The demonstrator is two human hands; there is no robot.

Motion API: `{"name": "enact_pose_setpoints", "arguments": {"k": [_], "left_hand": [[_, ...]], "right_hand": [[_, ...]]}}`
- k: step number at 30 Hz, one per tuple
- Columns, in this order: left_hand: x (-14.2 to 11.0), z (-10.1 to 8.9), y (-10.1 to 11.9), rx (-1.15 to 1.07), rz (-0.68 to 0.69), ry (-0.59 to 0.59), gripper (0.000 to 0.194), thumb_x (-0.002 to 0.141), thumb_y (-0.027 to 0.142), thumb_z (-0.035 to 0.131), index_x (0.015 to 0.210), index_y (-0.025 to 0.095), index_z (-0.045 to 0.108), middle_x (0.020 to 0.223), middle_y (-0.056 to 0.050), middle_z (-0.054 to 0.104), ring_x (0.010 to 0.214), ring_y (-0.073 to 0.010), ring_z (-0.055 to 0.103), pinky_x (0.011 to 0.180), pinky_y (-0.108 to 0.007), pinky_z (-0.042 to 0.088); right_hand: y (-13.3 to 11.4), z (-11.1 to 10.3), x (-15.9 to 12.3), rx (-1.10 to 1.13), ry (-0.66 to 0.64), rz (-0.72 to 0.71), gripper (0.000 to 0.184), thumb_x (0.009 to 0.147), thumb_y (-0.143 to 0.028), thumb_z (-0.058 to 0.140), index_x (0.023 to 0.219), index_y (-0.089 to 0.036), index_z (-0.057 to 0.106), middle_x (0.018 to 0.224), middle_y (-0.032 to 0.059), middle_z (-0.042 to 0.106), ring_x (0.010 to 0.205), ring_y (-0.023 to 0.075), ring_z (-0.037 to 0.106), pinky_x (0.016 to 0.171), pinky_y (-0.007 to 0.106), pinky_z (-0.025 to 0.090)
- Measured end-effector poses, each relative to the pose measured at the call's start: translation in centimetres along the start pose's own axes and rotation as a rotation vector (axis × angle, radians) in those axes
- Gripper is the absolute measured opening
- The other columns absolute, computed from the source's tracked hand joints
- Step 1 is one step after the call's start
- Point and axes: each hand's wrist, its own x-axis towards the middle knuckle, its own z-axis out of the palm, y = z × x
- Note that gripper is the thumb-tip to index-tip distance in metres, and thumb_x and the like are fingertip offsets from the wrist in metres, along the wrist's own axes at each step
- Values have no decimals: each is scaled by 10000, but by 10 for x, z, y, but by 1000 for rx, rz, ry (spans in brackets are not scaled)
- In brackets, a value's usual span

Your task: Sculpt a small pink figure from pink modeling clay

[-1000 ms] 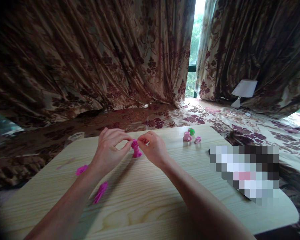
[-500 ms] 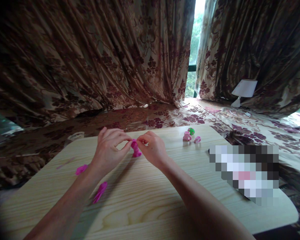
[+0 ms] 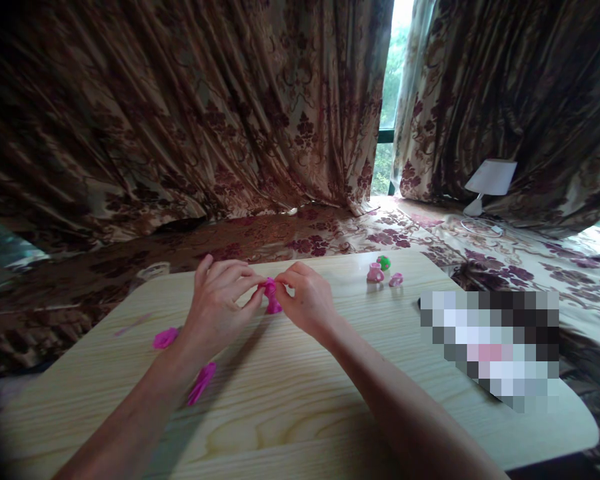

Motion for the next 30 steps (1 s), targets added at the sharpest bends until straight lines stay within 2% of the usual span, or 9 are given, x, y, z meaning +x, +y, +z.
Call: {"name": "enact_pose_setpoints", "arguments": {"k": [10, 13, 19, 30], "left_hand": [[-13, -5, -10, -52, -110, 41, 152, 786, 255, 551, 877, 254, 673, 871, -11, 670, 954, -200, 537, 1041, -479, 209], [-17, -6, -9, -66, -97, 41, 160, 796, 238, 538, 877, 263, 674, 853, -11, 661, 942, -196, 538, 1033, -477, 219], [-20, -3, -4, -43, -56, 16, 249, 803, 214, 526, 1006, 285, 651, 900, -26, 640, 978, -213, 516, 1034, -503, 211], [-20, -1, 1, -64, -18, -19, 256, 801, 203, 530, 1000, 298, 660, 913, -29, 634, 993, -217, 508, 1037, -513, 206]], "right_hand": [[0, -2, -2, -11, 22, -27, 208, 790, -116, 498, 891, -194, 663, 840, 37, 606, 772, 138, 566, 696, 242, 444], [1, -3, -1, -12, 40, -7, 208, 791, -118, 495, 893, -192, 660, 839, 34, 604, 747, 133, 562, 674, 241, 440], [-1, -3, -4, -30, 6, 16, 171, 789, -141, 513, 841, -197, 665, 805, 28, 598, 700, 124, 552, 626, 231, 425], [-3, -3, -7, -7, -9, -8, 154, 788, -139, 511, 813, -193, 654, 790, 23, 595, 718, 124, 556, 655, 226, 428]]}}
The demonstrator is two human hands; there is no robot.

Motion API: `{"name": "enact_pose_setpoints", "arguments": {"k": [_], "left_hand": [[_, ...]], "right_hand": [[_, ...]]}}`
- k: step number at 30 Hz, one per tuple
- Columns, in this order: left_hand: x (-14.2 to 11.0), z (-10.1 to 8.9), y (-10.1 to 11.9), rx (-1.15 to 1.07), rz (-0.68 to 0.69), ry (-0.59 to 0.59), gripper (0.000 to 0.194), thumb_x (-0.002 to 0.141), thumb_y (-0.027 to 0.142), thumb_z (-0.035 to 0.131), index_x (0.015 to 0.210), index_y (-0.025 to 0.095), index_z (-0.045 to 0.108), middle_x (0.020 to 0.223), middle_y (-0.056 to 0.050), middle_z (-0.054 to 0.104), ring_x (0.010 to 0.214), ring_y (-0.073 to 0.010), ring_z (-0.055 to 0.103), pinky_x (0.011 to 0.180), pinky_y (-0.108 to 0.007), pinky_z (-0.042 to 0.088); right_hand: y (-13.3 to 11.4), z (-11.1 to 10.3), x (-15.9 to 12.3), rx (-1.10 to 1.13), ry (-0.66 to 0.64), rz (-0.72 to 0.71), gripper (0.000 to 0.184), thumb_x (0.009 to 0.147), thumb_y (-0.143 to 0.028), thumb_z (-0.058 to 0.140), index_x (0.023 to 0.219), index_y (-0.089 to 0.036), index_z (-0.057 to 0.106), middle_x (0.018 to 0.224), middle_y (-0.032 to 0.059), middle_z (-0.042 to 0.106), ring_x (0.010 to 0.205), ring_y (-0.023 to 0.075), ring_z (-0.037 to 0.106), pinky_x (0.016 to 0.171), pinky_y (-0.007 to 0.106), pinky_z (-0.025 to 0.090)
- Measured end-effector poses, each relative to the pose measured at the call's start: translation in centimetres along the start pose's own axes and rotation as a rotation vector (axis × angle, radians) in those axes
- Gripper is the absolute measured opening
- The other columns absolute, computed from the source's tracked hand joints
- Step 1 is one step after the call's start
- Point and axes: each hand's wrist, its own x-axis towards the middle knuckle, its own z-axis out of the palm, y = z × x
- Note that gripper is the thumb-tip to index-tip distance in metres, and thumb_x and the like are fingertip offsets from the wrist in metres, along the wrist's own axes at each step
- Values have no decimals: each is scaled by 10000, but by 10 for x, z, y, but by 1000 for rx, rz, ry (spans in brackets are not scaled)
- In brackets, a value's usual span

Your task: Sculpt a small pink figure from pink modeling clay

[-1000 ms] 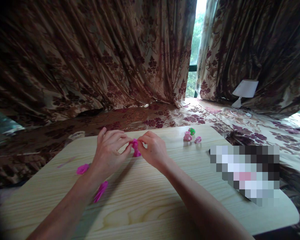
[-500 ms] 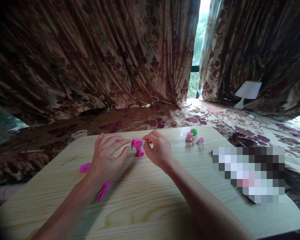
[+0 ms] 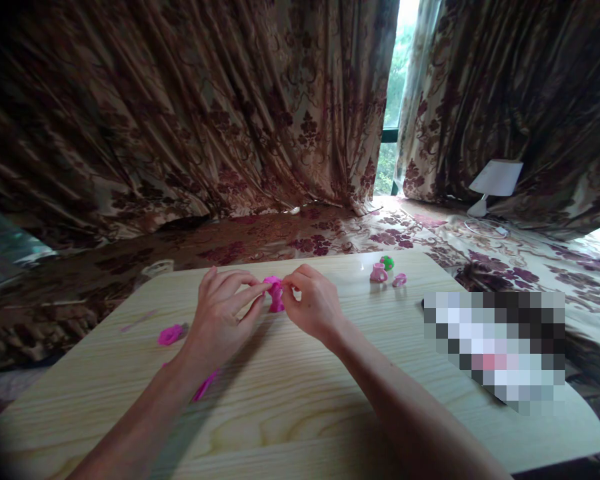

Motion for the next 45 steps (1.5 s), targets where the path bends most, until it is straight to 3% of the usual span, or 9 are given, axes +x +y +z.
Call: {"name": "enact_pose_setpoints", "arguments": {"k": [10, 32, 45], "left_hand": [[-3, -1, -13, -30, -92, 85, 192, 808, 239, 528, 945, 255, 662, 924, -30, 636, 972, -199, 530, 1025, -468, 243], [-6, 5, -15, -116, -166, 33, 201, 818, 246, 516, 953, 239, 665, 892, -38, 654, 931, -208, 531, 949, -438, 317], [-10, 12, -16, -138, -213, 27, 341, 807, 247, 531, 1145, 230, 565, 960, -46, 649, 935, -210, 541, 941, -431, 335]], "right_hand": [[1, -2, 0, 31, 49, -22, 199, 798, -126, 492, 883, -190, 660, 826, 40, 601, 738, 136, 562, 662, 247, 442], [-4, -2, -1, 42, -40, -126, 357, 807, -88, 459, 1075, -241, 639, 896, 58, 593, 800, 159, 556, 715, 273, 461], [5, -3, -8, 85, 10, -125, 383, 824, -92, 446, 1146, -245, 586, 921, 56, 585, 809, 154, 555, 720, 277, 462]]}}
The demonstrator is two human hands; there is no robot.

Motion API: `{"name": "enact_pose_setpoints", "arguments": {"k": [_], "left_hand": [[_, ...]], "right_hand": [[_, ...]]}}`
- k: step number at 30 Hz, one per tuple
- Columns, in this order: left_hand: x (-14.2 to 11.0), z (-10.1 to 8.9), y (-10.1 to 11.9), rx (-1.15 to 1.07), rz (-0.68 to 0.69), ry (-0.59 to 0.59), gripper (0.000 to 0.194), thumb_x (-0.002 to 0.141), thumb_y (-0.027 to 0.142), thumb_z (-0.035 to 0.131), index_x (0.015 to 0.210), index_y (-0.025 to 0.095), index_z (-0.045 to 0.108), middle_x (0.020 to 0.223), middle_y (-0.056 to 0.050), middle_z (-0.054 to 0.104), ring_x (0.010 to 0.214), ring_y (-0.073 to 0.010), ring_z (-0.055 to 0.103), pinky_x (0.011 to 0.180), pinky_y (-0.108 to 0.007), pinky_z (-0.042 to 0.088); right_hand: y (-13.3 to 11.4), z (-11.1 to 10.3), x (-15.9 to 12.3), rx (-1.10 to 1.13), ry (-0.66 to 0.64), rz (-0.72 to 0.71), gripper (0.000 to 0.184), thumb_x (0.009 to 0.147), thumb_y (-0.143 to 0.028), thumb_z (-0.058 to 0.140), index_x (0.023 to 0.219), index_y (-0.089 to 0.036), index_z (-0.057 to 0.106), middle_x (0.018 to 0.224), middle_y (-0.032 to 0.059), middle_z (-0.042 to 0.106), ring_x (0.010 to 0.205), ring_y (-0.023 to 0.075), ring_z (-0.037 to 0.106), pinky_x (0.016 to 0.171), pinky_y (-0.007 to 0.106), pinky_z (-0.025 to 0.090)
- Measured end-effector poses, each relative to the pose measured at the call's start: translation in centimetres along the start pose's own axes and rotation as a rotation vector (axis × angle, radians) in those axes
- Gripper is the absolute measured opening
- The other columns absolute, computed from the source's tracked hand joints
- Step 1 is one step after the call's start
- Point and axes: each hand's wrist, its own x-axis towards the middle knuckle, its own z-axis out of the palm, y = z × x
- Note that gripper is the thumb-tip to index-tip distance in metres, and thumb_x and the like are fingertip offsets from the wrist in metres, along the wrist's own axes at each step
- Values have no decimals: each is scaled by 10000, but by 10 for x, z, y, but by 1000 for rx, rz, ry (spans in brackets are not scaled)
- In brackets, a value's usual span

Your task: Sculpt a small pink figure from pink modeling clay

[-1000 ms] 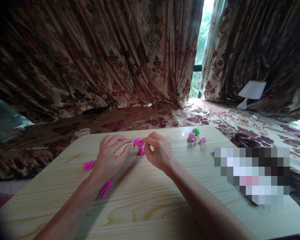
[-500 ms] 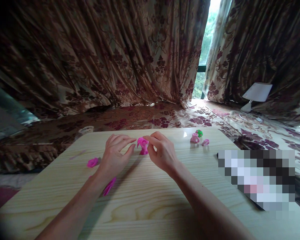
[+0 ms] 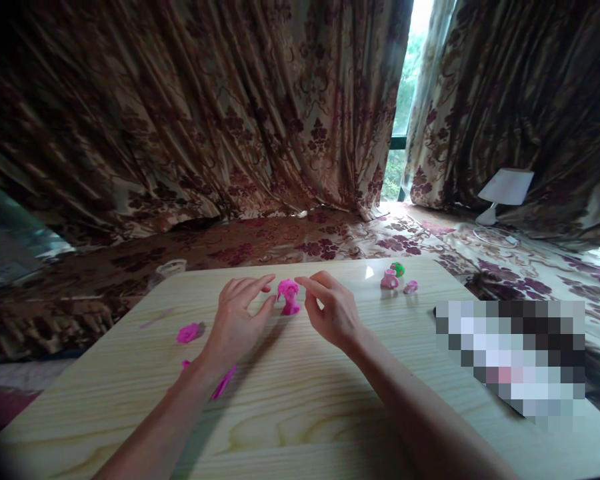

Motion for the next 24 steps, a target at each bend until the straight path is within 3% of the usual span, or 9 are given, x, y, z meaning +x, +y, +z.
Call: {"name": "enact_pose_setpoints", "arguments": {"k": [5, 11, 16, 24], "left_hand": [[-1, 3, -2, -3, 13, 3, 307, 810, 255, 531, 1111, 230, 584, 965, -53, 649, 935, -214, 550, 935, -430, 342], [-2, 8, -4, -41, -16, 42, 284, 802, 252, 542, 1079, 214, 590, 952, -49, 645, 920, -207, 550, 884, -394, 385], [-2, 12, -5, -70, -37, 76, 263, 789, 247, 561, 1045, 206, 604, 929, -43, 642, 909, -203, 544, 864, -372, 400], [-2, 12, -2, -106, -53, 67, 358, 776, 233, 571, 1133, 222, 562, 1012, -48, 612, 980, -204, 528, 915, -377, 393]], "right_hand": [[-4, 2, 0, -15, -52, -16, 378, 812, -71, 446, 1115, -234, 604, 889, 54, 580, 792, 151, 549, 697, 269, 457], [1, 5, -1, 26, 44, 53, 280, 828, -115, 467, 1056, -210, 597, 919, 44, 587, 758, 129, 562, 706, 260, 464], [1, 10, -3, 30, 48, 110, 145, 823, -170, 524, 941, -212, 598, 872, 15, 580, 693, 109, 560, 662, 241, 464], [-7, 9, -1, -53, 11, 95, 140, 840, -187, 519, 951, -215, 599, 920, 27, 580, 721, 118, 555, 683, 245, 458]]}}
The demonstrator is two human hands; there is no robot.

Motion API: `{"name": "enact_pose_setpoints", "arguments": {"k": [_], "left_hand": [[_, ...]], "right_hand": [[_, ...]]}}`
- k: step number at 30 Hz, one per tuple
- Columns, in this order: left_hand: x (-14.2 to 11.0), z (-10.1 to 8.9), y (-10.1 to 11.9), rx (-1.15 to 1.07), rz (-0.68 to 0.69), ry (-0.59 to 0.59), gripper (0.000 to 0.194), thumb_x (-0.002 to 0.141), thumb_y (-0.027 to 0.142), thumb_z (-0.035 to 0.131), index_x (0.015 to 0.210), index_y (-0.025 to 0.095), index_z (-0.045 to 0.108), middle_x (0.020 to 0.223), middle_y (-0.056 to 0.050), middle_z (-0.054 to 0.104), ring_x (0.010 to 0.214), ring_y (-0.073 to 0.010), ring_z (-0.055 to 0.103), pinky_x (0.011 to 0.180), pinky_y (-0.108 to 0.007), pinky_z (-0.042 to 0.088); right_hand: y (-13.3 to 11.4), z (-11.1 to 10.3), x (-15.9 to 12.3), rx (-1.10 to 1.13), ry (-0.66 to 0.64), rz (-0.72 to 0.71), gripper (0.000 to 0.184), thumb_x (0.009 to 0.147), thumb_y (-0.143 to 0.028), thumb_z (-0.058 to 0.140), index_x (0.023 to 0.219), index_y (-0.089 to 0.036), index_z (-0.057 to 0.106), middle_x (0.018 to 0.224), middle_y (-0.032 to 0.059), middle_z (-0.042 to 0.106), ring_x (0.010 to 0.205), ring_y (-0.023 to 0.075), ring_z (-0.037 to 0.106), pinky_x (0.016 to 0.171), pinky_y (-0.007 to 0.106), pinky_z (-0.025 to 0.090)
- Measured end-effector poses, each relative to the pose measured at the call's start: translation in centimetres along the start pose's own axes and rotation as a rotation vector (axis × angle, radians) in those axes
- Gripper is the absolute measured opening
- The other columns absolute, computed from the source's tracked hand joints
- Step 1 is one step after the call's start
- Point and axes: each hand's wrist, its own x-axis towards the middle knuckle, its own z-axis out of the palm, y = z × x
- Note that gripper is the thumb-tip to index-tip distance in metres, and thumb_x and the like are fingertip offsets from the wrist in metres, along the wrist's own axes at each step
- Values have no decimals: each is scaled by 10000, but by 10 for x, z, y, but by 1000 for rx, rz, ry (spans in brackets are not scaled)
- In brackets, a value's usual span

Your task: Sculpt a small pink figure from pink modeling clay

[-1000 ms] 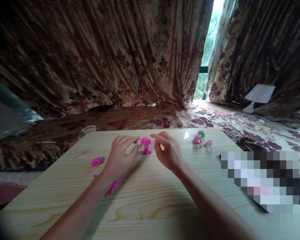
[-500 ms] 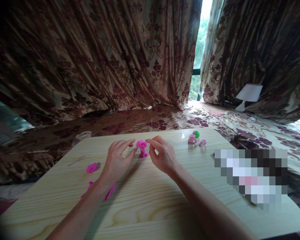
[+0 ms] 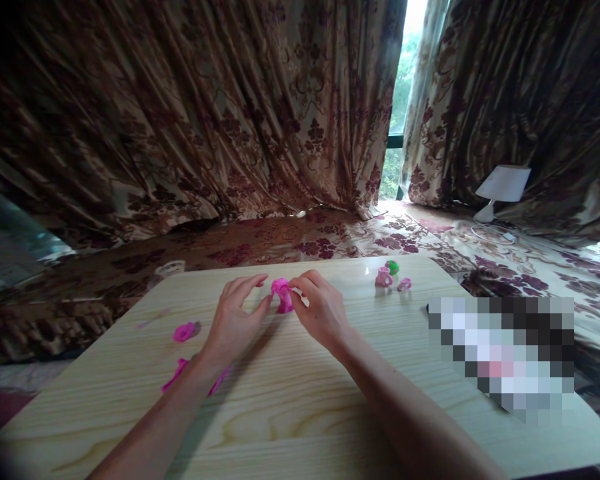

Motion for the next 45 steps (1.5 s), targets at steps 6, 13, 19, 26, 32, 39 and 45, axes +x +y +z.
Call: {"name": "enact_pose_setpoints", "arguments": {"k": [6, 13, 19, 26, 32, 39, 45], "left_hand": [[-4, 8, 1, -178, -113, -47, 548, 752, 273, 607, 1267, 227, 426, 1156, -66, 575, 1110, -204, 501, 993, -385, 355], [-3, 24, 5, -516, -261, -115, 709, 765, 271, 605, 1374, 239, 243, 1234, -93, 526, 1110, -181, 522, 934, -353, 420], [1, 24, 7, -635, -325, -110, 649, 763, 289, 609, 1338, 223, 315, 1114, -82, 585, 1048, -190, 556, 817, -328, 487], [1, 21, 11, -602, -297, -102, 638, 767, 283, 604, 1337, 232, 323, 1034, -58, 614, 985, -173, 577, 853, -335, 462], [0, 23, 6, -567, -245, -91, 619, 773, 254, 592, 1332, 235, 326, 1013, -41, 612, 945, -155, 578, 900, -332, 424], [-2, 27, 3, -552, -261, -92, 650, 765, 271, 599, 1341, 249, 298, 1087, -57, 564, 895, -140, 584, 801, -293, 481], [2, 11, 0, -424, -194, -118, 676, 728, 251, 628, 1334, 239, 328, 1163, -74, 538, 922, -141, 574, 852, -311, 455]], "right_hand": [[-2, -2, 3, -97, -39, -70, 176, 865, -191, 483, 986, -213, 609, 947, 45, 575, 824, 143, 556, 730, 254, 445], [-3, 2, 7, -159, -51, -70, 172, 872, -207, 485, 990, -212, 610, 954, 43, 577, 833, 146, 552, 743, 255, 438], [-4, 1, 10, -184, -41, -96, 153, 877, -228, 480, 957, -202, 607, 945, 48, 576, 849, 153, 550, 743, 260, 437], [-6, 2, 11, -188, -24, -105, 163, 887, -231, 447, 912, -196, 604, 922, 51, 578, 837, 151, 550, 744, 263, 439], [-5, 0, 8, -63, -13, -60, 178, 827, -193, 517, 996, -215, 568, 945, 32, 584, 732, 124, 558, 697, 250, 457], [6, 0, 2, -12, 17, 17, 258, 816, -140, 462, 1047, -211, 552, 890, 25, 581, 671, 115, 562, 684, 247, 470], [16, -1, -1, -48, 18, 57, 282, 828, -132, 431, 1074, -210, 544, 905, 22, 580, 647, 104, 558, 671, 233, 460]]}}
